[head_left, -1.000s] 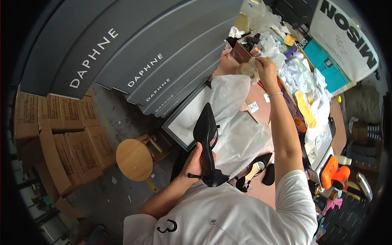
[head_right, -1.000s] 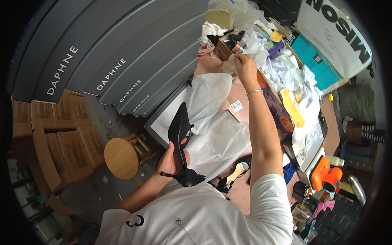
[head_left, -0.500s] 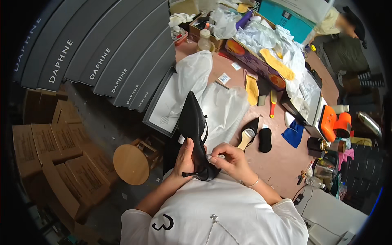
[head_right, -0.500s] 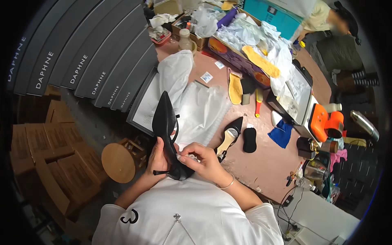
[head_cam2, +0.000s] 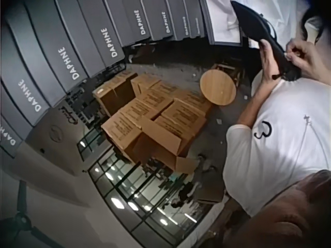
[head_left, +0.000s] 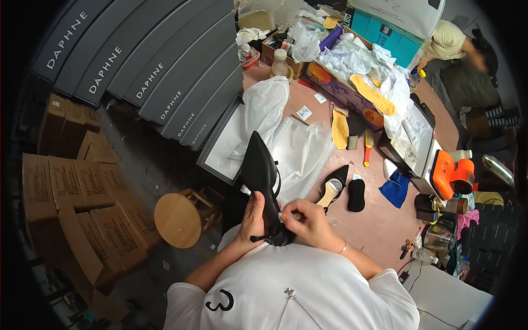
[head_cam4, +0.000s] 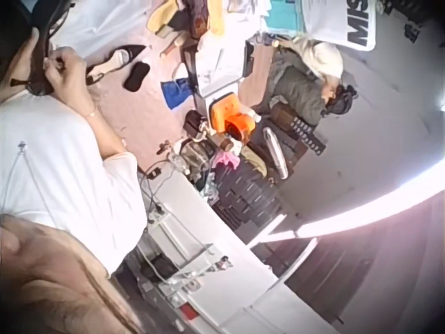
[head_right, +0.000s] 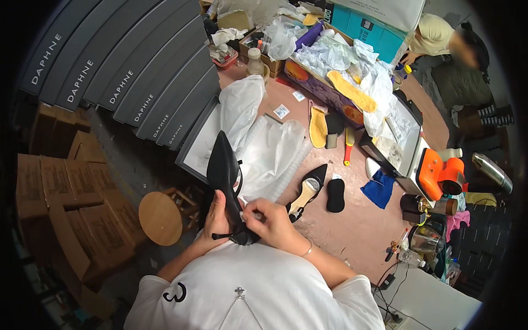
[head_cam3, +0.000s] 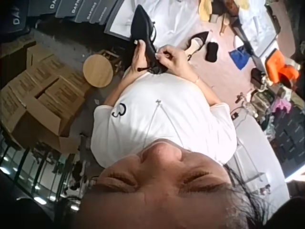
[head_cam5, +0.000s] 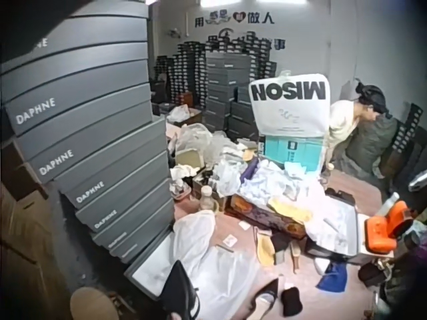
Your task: Packaging black high-heeled shoes into boxes with tissue paper and then placing those boxes into a larger shipping carton.
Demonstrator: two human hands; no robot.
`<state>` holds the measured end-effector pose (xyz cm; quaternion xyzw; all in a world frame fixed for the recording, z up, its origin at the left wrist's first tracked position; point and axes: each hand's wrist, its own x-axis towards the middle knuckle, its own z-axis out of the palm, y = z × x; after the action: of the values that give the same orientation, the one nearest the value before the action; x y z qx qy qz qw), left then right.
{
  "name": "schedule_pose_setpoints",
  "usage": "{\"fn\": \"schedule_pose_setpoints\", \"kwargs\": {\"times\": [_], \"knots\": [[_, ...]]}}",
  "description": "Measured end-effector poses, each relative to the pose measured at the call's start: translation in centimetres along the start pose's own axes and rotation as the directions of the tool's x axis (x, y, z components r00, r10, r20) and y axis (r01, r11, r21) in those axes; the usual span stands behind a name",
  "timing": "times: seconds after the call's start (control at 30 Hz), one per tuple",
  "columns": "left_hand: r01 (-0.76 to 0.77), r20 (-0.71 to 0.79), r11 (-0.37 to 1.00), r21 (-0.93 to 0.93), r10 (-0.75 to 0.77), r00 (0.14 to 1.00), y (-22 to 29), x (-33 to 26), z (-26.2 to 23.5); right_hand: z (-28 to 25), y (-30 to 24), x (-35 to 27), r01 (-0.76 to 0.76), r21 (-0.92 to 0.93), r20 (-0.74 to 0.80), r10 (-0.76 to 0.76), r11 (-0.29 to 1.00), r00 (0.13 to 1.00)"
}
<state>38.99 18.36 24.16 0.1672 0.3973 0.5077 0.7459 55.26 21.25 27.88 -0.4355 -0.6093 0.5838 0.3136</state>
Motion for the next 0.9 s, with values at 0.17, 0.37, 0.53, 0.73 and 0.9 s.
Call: {"fn": "schedule_pose_setpoints", "kwargs": {"times": [0.17, 0.37, 0.53, 0.73, 0.9], "knots": [[-0.024, -0.089, 0.998, 0.054, 0.029, 0.996, -1.2, 0.7, 0.9, 0.0, 0.3, 1.6, 0.056, -0.035, -0.116, -0.060, 0.998, 0.991], [-0.013, -0.063, 0.994, 0.106, 0.020, 0.998, 0.1, 0.4, 1.1, -1.0, 0.5, -0.2, 0.090, -0.046, -0.024, -0.091, 0.995, 0.996], [0.005, -0.049, 0.997, 0.072, -0.002, 0.999, -0.2, 0.4, 0.9, -0.9, 0.2, 1.0, 0.044, -0.023, -0.055, -0.045, 0.999, 0.997], [0.011, -0.098, 1.000, -0.023, -0.013, 0.995, -0.5, 1.4, 1.8, -1.0, -0.1, 2.5, 0.094, 0.009, -0.096, -0.093, 0.995, 0.991], [-0.023, -0.067, 1.000, 0.011, 0.024, 0.997, -0.2, 1.1, 0.4, -1.3, 0.6, 0.8, 0.008, 0.021, 0.021, -0.008, 1.000, 1.000]]}}
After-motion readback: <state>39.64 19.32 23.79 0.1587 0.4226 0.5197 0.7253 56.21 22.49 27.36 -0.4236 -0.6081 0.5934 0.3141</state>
